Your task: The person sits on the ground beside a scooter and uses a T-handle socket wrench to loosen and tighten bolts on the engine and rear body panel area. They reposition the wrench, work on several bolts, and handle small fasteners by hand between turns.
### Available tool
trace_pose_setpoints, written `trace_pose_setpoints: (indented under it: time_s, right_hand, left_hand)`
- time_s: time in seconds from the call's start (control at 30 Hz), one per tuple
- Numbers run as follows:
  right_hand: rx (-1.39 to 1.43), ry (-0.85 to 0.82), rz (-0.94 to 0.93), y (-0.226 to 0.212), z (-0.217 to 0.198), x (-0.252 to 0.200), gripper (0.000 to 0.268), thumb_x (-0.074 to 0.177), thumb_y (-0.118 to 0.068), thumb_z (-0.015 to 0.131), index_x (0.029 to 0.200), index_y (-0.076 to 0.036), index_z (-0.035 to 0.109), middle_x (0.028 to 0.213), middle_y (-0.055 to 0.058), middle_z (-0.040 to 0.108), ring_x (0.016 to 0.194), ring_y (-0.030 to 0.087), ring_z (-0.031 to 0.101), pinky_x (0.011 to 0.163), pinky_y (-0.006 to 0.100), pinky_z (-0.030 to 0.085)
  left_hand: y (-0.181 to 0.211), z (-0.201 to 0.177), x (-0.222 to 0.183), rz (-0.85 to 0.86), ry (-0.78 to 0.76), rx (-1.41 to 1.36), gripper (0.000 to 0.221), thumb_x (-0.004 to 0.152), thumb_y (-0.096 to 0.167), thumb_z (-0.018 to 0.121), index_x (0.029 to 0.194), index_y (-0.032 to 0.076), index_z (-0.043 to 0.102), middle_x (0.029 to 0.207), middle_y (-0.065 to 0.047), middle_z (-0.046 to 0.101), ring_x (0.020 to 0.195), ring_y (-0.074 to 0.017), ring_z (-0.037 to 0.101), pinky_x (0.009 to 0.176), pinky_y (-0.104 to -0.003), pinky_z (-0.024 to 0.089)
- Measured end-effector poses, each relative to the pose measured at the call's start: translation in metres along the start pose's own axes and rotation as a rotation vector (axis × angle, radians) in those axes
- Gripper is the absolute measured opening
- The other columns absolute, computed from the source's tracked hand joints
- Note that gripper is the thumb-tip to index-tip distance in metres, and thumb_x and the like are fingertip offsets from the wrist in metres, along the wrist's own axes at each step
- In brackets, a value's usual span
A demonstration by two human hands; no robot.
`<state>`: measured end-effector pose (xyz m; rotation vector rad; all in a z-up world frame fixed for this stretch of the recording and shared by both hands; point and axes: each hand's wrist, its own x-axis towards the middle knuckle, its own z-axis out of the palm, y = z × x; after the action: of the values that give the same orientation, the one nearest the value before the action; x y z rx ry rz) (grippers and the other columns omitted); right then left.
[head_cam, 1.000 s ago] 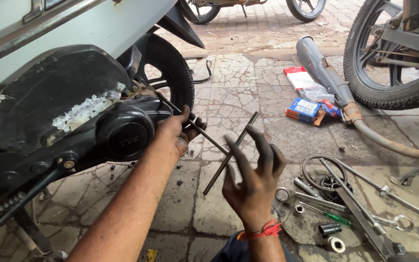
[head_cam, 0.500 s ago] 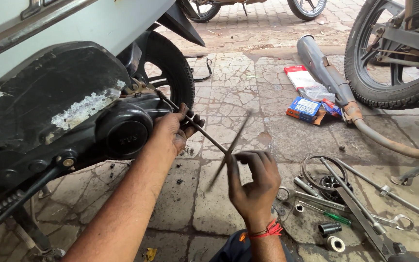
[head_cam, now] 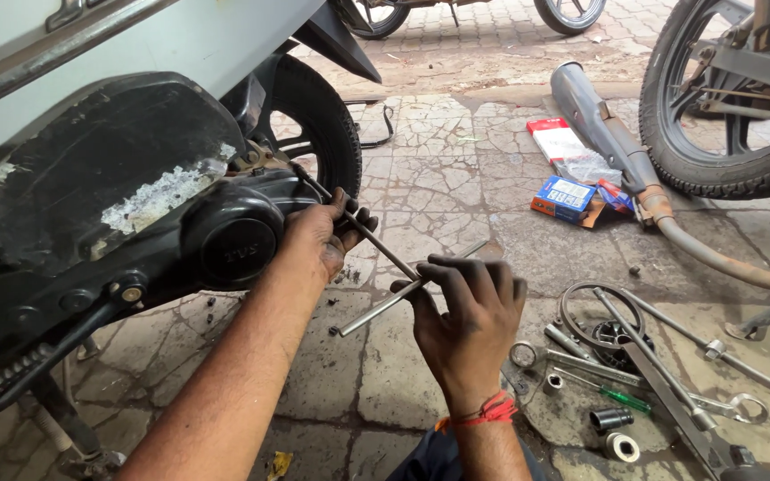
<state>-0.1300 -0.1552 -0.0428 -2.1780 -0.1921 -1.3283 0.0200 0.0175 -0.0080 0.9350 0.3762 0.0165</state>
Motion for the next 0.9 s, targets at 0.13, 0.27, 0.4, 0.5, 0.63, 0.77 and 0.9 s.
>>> trace_pose_setpoints:
  time_s: [0.13, 0.27, 0.4, 0.5, 0.63, 0.77, 0.9]
  right_hand:
    - [-0.03, 0.059, -0.142, -0.021, -0.003, 0.026, 0.026, 0.077, -0.028, 0.084, 0.093, -0.018, 0.066, 0.094, -0.002, 0.068, 0.109, 0.024, 0.061, 0.096, 0.045, 0.039]
    - [0.054, -0.214, -0.154, -0.024, 0.02, 0.036, 0.044, 0.086, -0.035, 0.077, 0.119, -0.011, 0.062, 0.072, 0.004, 0.064, 0.079, 0.023, 0.062, 0.081, 0.044, 0.043]
    - [0.033, -0.329, 0.038, -0.021, 0.041, 0.031, 0.022, 0.093, -0.026, 0.072, 0.109, -0.016, 0.06, 0.048, 0.004, 0.054, 0.045, 0.025, 0.055, 0.052, 0.041, 0.04]
    - [0.119, -0.309, 0.239, -0.031, 0.04, 0.036, 0.02, 0.089, -0.023, 0.071, 0.105, -0.018, 0.06, 0.046, 0.003, 0.059, 0.039, 0.023, 0.055, 0.046, 0.041, 0.038]
    - [0.139, -0.323, 0.398, -0.029, 0.053, 0.031, 0.021, 0.088, -0.023, 0.072, 0.103, -0.018, 0.058, 0.056, 0.002, 0.067, 0.042, 0.019, 0.062, 0.045, 0.038, 0.043]
    - [0.2, -0.152, 0.442, -0.028, 0.061, 0.021, 0.026, 0.085, -0.027, 0.08, 0.094, -0.016, 0.058, 0.063, 0.003, 0.072, 0.049, 0.018, 0.067, 0.049, 0.035, 0.046]
    - [0.237, -0.242, 0.333, -0.032, 0.048, 0.006, 0.03, 0.094, -0.028, 0.079, 0.102, -0.012, 0.056, 0.054, 0.011, 0.061, 0.045, 0.028, 0.057, 0.048, 0.04, 0.037]
  left_hand:
    - [0.002, -0.007, 0.007, 0.013, -0.034, 0.013, 0.018, 0.095, 0.011, 0.069, 0.095, -0.006, 0.063, 0.088, -0.014, 0.067, 0.076, -0.0262, 0.073, 0.07, -0.044, 0.07]
    - [0.008, -0.013, -0.002, -0.003, -0.079, 0.029, 0.02, 0.096, 0.015, 0.066, 0.096, -0.005, 0.064, 0.087, -0.015, 0.07, 0.075, -0.0288, 0.075, 0.071, -0.046, 0.069]
    - [0.0, -0.035, 0.017, -0.009, -0.128, 0.076, 0.022, 0.099, 0.021, 0.059, 0.1, 0.0, 0.066, 0.089, -0.014, 0.073, 0.077, -0.0267, 0.075, 0.069, -0.045, 0.068]
    - [-0.002, -0.038, -0.012, 0.001, -0.078, 0.196, 0.024, 0.099, 0.022, 0.057, 0.105, 0.003, 0.07, 0.093, -0.014, 0.075, 0.077, -0.0242, 0.075, 0.066, -0.041, 0.067]
    - [-0.016, -0.07, -0.042, -0.018, 0.045, 0.349, 0.03, 0.099, 0.029, 0.061, 0.108, 0.003, 0.071, 0.097, -0.013, 0.078, 0.074, -0.0226, 0.075, 0.062, -0.035, 0.065]
    - [-0.023, -0.13, -0.054, -0.012, 0.084, 0.578, 0.031, 0.096, 0.033, 0.066, 0.105, 0.003, 0.072, 0.096, -0.013, 0.079, 0.068, -0.0215, 0.074, 0.056, -0.034, 0.063]
    - [-0.037, -0.244, -0.049, 0.184, 0.152, 0.961, 0.032, 0.09, 0.033, 0.074, 0.1, 0.002, 0.074, 0.092, -0.015, 0.08, 0.066, -0.0248, 0.074, 0.055, -0.037, 0.058]
